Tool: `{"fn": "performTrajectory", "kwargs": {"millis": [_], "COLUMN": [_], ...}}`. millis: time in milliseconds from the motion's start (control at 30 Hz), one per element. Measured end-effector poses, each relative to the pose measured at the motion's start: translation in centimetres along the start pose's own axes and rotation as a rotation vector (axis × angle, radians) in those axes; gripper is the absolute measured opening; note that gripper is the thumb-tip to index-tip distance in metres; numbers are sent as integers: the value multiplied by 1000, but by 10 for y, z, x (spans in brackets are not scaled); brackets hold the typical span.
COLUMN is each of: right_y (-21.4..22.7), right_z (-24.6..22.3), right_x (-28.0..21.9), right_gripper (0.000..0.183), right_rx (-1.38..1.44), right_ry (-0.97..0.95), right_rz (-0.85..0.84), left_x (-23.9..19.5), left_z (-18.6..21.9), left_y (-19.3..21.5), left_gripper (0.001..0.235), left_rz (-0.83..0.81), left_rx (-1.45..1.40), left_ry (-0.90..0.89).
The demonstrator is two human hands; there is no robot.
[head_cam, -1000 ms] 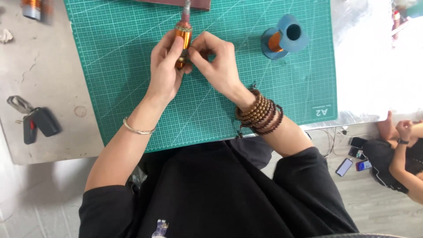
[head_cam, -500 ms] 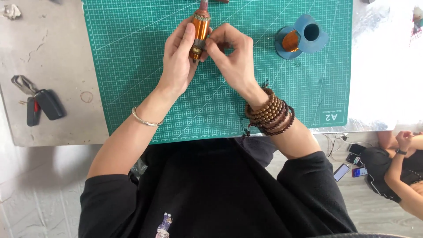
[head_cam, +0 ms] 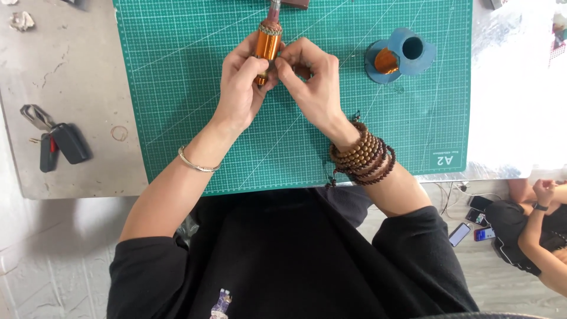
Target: Manually winding copper wire onto the poles of a small motor armature on a cutting mat.
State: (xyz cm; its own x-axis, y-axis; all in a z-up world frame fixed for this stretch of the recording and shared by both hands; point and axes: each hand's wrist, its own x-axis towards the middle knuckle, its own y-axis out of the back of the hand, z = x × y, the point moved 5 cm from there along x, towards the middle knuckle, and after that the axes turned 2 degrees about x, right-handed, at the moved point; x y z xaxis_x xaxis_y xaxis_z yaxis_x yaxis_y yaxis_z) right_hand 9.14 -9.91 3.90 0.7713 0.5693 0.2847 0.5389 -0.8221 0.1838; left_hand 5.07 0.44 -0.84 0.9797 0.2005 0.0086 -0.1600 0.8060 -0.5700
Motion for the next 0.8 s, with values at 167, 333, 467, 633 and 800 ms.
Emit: {"fn": "performTrajectory", "kwargs": {"millis": [167,333,467,633,800], "right_y": [1,0,0,3,3], "right_z": [5,4,5,3,4], "right_x": [-5,-3,-4,-2,0], "right_gripper": [13,11,9,8,9], "right_rx": [-37,-6,6,0,-31], "right_ry": [-13,-2,-13,-10,20], "right_rz": [20,16,8,36,17], "left_x": [-3,-1,-3,-3,1], "left_z": [-1,-6,-7,-3,-5], "left_y": [0,6,5,-2,6], "left_gripper": [28,34,36,42,35], "left_rz": [8,34,43,12,54], "left_rx": [0,-87,-150,-200,-17], "left_ry": [16,97,158,186,83]}}
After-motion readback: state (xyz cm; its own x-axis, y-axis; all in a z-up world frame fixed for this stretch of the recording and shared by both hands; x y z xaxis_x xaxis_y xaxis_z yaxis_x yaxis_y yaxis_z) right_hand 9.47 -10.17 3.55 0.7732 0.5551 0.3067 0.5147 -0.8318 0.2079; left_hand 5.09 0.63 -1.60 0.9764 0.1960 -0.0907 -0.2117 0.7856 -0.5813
